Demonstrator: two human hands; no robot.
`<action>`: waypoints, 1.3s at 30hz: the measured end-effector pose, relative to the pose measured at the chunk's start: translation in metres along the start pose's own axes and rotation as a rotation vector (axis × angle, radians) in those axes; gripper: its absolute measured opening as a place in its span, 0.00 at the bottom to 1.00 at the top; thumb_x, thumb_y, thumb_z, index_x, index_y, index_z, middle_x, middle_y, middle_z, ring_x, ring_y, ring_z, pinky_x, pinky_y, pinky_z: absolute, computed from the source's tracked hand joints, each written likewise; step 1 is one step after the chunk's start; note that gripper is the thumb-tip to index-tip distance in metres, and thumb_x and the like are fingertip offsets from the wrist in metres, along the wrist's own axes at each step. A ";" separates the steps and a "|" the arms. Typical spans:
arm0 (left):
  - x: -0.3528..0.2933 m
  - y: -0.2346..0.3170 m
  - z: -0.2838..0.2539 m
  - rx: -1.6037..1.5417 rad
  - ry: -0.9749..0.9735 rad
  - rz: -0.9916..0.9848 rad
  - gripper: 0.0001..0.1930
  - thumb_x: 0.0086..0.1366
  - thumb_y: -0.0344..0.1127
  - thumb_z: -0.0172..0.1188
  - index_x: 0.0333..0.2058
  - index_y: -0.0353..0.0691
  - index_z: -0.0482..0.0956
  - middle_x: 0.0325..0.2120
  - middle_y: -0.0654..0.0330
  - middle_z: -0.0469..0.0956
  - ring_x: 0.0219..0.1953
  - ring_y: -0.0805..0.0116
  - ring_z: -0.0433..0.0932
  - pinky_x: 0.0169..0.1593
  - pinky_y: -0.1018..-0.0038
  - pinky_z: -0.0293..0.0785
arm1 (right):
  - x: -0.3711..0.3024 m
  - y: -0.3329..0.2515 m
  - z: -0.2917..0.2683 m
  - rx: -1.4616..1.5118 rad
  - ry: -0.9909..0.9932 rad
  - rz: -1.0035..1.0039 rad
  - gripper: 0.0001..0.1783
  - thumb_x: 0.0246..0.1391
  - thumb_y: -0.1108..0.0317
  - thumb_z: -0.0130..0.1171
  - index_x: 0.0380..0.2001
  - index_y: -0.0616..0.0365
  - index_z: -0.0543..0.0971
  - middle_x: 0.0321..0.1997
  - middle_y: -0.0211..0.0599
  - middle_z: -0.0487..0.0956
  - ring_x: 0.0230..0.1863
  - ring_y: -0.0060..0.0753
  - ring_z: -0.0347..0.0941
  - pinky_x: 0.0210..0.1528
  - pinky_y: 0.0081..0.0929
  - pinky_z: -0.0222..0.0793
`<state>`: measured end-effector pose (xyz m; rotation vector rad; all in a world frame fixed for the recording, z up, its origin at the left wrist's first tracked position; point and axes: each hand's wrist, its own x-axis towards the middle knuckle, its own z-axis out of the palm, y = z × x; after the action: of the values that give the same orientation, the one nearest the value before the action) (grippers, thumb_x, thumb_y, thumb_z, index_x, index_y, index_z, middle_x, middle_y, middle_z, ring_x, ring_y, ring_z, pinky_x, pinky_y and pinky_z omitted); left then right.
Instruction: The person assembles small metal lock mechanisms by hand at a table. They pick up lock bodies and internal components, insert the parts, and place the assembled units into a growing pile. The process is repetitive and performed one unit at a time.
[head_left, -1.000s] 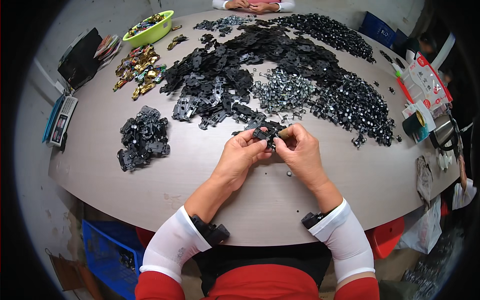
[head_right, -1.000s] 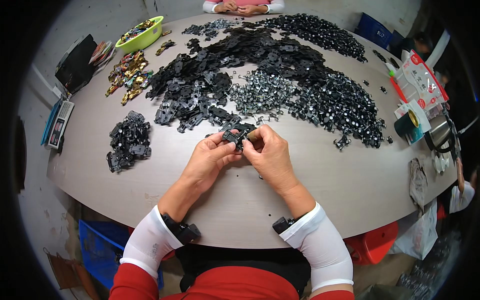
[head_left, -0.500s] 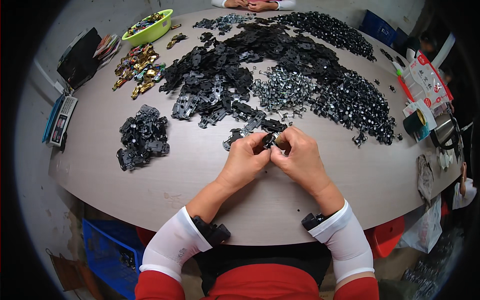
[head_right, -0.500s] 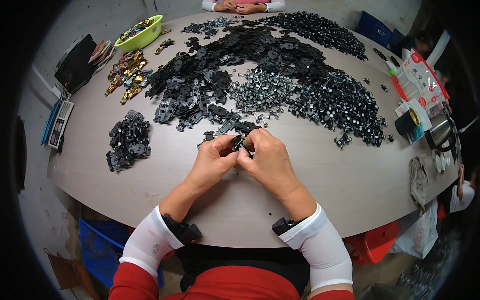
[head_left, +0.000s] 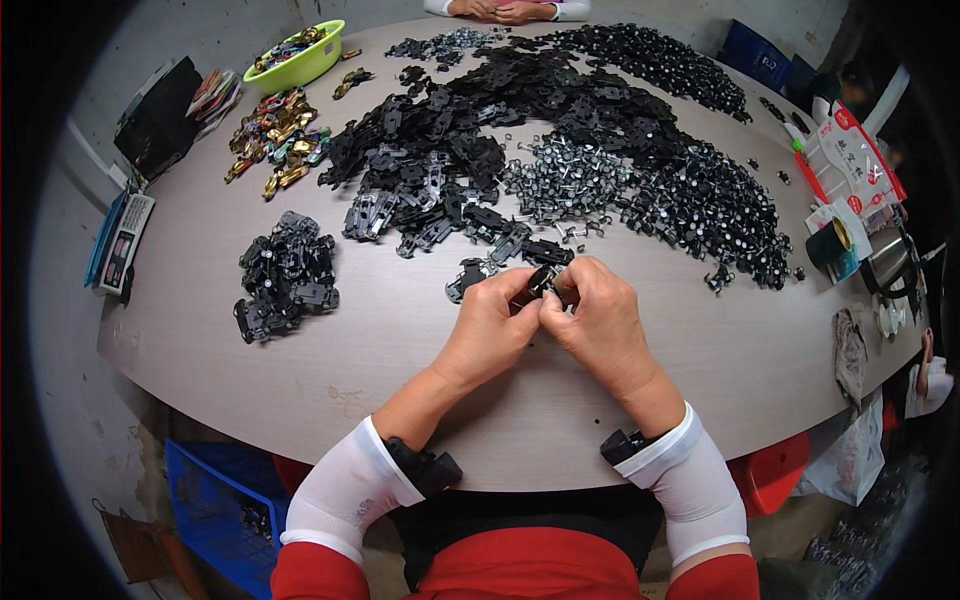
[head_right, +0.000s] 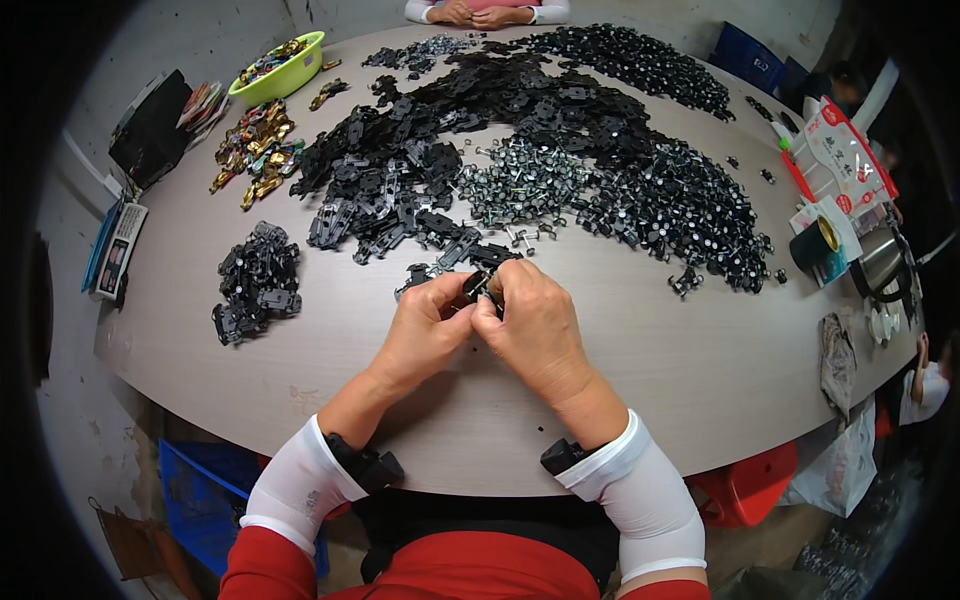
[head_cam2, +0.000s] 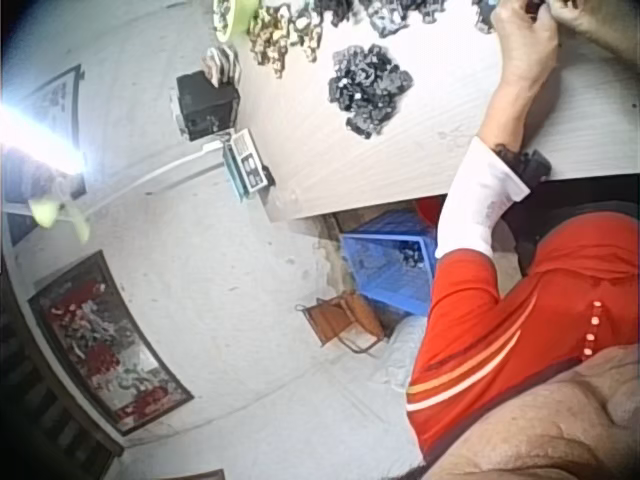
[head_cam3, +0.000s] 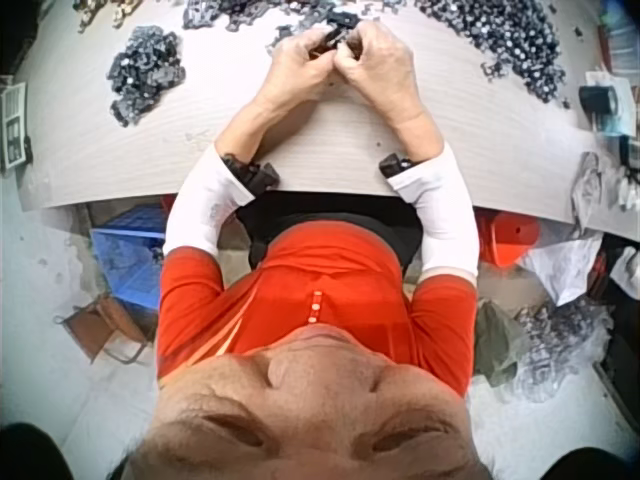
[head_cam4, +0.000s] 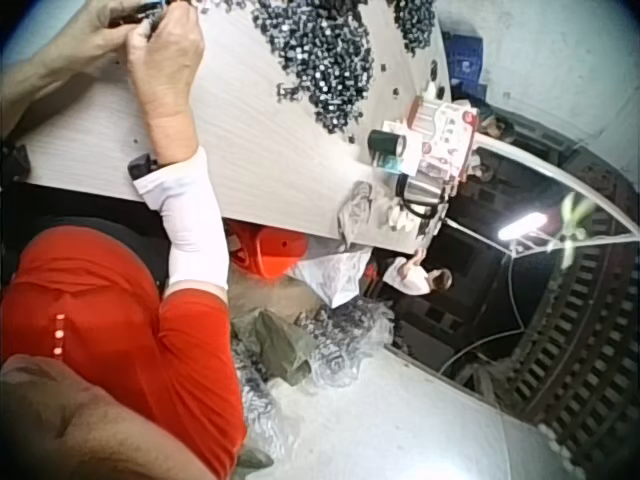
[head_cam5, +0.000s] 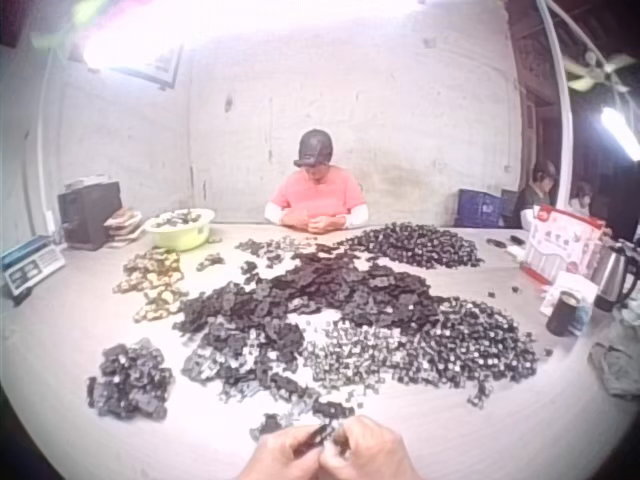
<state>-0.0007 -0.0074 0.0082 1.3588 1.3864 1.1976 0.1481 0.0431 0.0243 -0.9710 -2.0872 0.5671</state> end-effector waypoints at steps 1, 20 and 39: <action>0.001 -0.002 -0.001 -0.054 -0.008 0.000 0.14 0.64 0.24 0.56 0.49 0.30 0.77 0.37 0.64 0.80 0.36 0.80 0.76 0.43 0.80 0.75 | 0.000 0.000 0.000 0.024 0.011 0.009 0.08 0.46 0.73 0.63 0.25 0.63 0.73 0.26 0.43 0.77 0.26 0.45 0.76 0.31 0.38 0.73; 0.009 -0.018 -0.017 -0.581 0.056 -0.235 0.10 0.68 0.36 0.61 0.40 0.35 0.77 0.33 0.61 0.80 0.30 0.76 0.77 0.38 0.77 0.79 | 0.029 0.059 -0.025 -0.157 -0.041 -0.010 0.04 0.51 0.74 0.61 0.32 0.60 0.81 0.33 0.41 0.79 0.36 0.45 0.77 0.40 0.37 0.72; 0.006 -0.005 -0.016 -0.770 0.116 -0.285 0.09 0.68 0.37 0.62 0.40 0.38 0.78 0.34 0.62 0.82 0.34 0.76 0.79 0.39 0.77 0.78 | 0.010 0.014 -0.013 0.094 -0.029 -0.210 0.06 0.46 0.78 0.65 0.29 0.60 0.80 0.46 0.43 0.81 0.49 0.43 0.77 0.49 0.35 0.73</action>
<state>-0.0183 -0.0024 0.0064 0.5430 0.9786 1.4178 0.1603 0.0603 0.0275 -0.6845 -2.1348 0.5673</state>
